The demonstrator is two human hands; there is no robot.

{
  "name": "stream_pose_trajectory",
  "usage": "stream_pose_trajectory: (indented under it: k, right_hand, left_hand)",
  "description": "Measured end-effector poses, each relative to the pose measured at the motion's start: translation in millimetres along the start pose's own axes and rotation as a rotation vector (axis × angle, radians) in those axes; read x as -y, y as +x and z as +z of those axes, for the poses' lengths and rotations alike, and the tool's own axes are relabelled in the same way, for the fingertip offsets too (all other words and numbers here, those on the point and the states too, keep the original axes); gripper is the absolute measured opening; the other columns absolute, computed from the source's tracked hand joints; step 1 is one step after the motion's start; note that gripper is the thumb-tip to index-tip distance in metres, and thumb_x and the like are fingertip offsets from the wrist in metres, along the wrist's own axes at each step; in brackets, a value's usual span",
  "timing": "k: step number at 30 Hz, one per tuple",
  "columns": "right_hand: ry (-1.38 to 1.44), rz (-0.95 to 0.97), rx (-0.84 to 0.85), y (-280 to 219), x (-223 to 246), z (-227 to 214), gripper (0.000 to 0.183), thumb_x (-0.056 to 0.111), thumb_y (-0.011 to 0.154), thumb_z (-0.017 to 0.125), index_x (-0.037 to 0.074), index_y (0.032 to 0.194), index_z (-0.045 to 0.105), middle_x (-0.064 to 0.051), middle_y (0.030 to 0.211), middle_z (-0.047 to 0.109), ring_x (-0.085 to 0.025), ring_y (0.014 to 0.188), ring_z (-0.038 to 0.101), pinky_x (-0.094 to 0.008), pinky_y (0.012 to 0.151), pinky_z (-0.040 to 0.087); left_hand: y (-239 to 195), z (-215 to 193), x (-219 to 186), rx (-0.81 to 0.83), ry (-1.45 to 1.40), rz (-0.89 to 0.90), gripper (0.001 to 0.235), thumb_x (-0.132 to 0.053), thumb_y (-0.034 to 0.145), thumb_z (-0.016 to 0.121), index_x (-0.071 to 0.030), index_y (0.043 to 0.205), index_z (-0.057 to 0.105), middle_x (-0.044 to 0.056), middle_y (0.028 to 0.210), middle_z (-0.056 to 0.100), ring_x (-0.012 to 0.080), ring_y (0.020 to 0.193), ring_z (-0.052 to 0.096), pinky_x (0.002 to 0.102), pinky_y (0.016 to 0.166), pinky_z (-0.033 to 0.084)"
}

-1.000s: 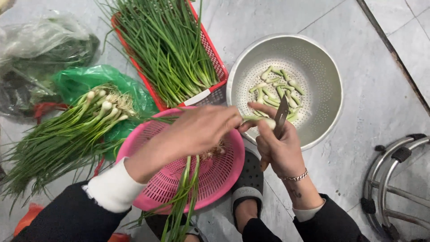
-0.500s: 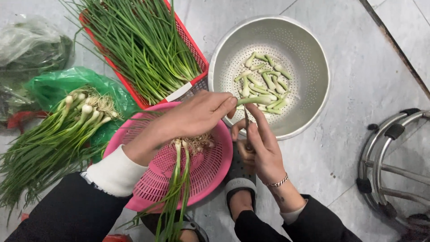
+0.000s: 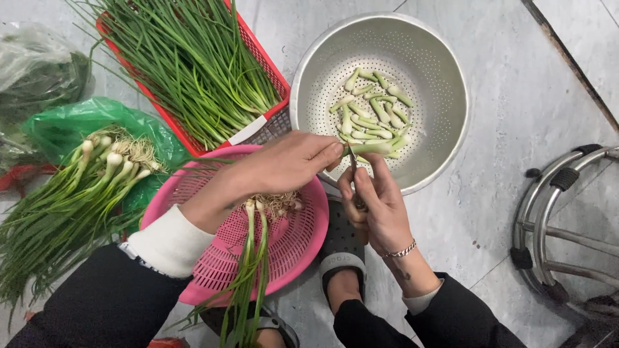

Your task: The person trims the roots and lower ends of green onions using a small knife. They place the trimmed white ends into a metal colander and the green tops into a red basket, while discarding roots into a pink basket.

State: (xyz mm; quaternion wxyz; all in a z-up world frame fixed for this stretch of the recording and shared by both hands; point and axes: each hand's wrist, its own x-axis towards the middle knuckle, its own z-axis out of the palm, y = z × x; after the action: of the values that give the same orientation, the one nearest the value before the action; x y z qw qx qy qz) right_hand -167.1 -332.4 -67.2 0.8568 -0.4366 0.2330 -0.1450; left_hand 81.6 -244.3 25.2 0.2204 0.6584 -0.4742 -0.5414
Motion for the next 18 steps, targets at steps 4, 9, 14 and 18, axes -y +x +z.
stream_pose_trajectory:
  k: [4,9,14,18]
  right_hand:
    - [0.061,0.035,-0.072,5,-2,-2,0.046,0.025,0.134,0.047,0.015,0.179,0.045,-0.011,0.094,0.053,-0.006,0.046,0.037,-0.024,0.032,0.031]
    - [-0.012,0.050,-0.173,4,14,6,0.040,0.032,0.136,0.045,0.015,0.172,0.049,-0.010,0.103,0.059,-0.001,0.049,0.039,-0.022,0.033,0.031]
    - [-0.033,0.196,-0.314,7,26,1,0.051,0.041,0.131,0.051,0.017,0.175,0.058,-0.008,0.107,0.066,-0.004,0.052,0.029,-0.022,0.038,0.020]
    - [-0.021,0.236,-0.372,11,35,5,0.049,0.040,0.131,0.054,0.017,0.172,0.066,-0.007,0.101,0.065,-0.008,0.052,0.022,-0.023,0.039,0.018]
  left_hand:
    - [6,12,3,0.003,-0.007,0.014,0.062,-0.040,0.136,0.029,-0.009,0.121,0.080,0.006,0.085,0.062,0.0293,0.086,0.071,0.051,0.096,0.060]
    - [3,5,-3,-0.013,-0.041,-0.018,0.061,-0.040,0.134,0.031,-0.006,0.144,0.080,0.013,0.103,0.077,0.0346,0.102,0.081,0.056,0.103,0.061]
    - [-37,-77,-45,-0.081,0.271,-0.095,0.047,-0.038,0.137,0.035,-0.012,0.119,0.070,0.010,0.096,0.070,0.0308,0.091,0.065,0.050,0.087,0.051]
    - [-79,-151,-62,-0.335,0.821,-0.217,0.046,-0.037,0.143,0.051,-0.006,0.116,0.071,0.027,0.098,0.078,0.0546,0.090,0.076,0.073,0.075,0.055]
